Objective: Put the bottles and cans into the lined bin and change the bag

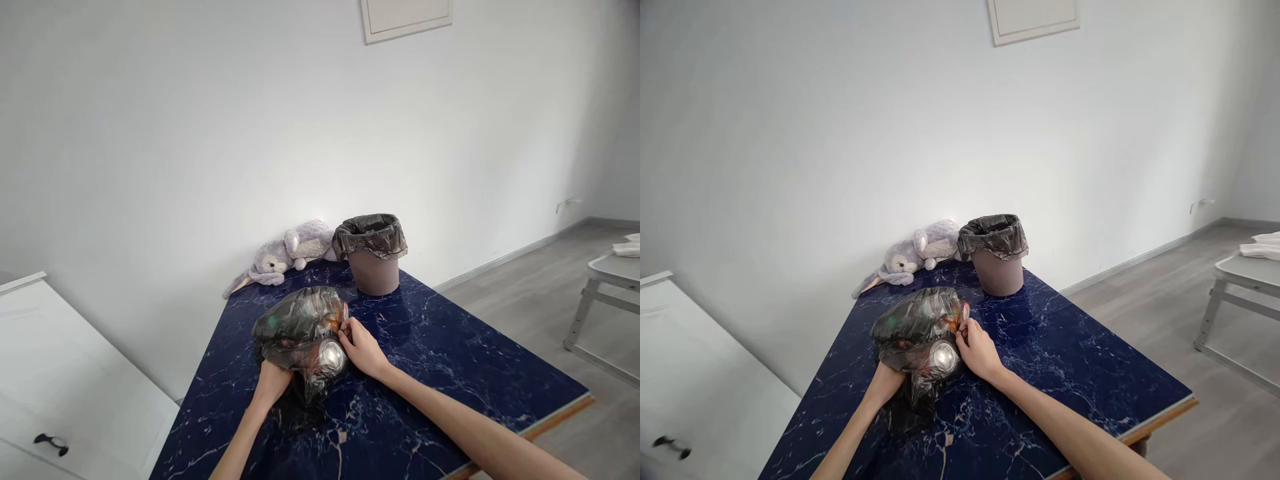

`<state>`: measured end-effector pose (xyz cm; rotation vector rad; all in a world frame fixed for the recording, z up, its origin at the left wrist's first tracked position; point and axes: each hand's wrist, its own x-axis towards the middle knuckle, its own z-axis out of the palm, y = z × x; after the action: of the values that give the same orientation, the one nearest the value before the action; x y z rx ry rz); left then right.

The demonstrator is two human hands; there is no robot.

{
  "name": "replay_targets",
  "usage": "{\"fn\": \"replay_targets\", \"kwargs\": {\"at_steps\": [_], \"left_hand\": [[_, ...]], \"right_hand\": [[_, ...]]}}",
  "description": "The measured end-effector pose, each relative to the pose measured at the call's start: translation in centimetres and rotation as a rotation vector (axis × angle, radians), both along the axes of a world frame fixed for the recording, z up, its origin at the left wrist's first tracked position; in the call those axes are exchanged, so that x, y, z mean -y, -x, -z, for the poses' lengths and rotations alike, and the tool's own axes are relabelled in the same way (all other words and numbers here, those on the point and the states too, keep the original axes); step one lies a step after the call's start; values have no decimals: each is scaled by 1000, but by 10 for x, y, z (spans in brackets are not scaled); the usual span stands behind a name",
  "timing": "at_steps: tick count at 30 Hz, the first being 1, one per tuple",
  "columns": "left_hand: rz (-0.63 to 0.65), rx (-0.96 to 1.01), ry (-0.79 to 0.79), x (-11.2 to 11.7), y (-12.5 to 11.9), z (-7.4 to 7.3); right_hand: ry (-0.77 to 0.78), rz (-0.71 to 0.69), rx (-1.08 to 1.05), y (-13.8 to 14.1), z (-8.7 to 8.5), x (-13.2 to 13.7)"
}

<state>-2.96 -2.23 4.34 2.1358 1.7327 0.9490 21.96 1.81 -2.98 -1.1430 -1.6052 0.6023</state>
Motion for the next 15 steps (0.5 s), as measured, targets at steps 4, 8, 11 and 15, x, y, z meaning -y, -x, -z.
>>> {"fn": "replay_targets", "kwargs": {"at_steps": [4,8,11,15], "left_hand": [[-16,40,-13,7,-4,-19],[-193,40,-190,26,1,-52],[-327,7,-370,45,7,-84],[-444,48,-596,68,21,-122]], "right_hand": [[19,-16,26,-1,-1,0],[29,-27,34,-2,-1,0],[37,-32,40,-2,-1,1],[37,-38,53,-2,-1,2]]}}
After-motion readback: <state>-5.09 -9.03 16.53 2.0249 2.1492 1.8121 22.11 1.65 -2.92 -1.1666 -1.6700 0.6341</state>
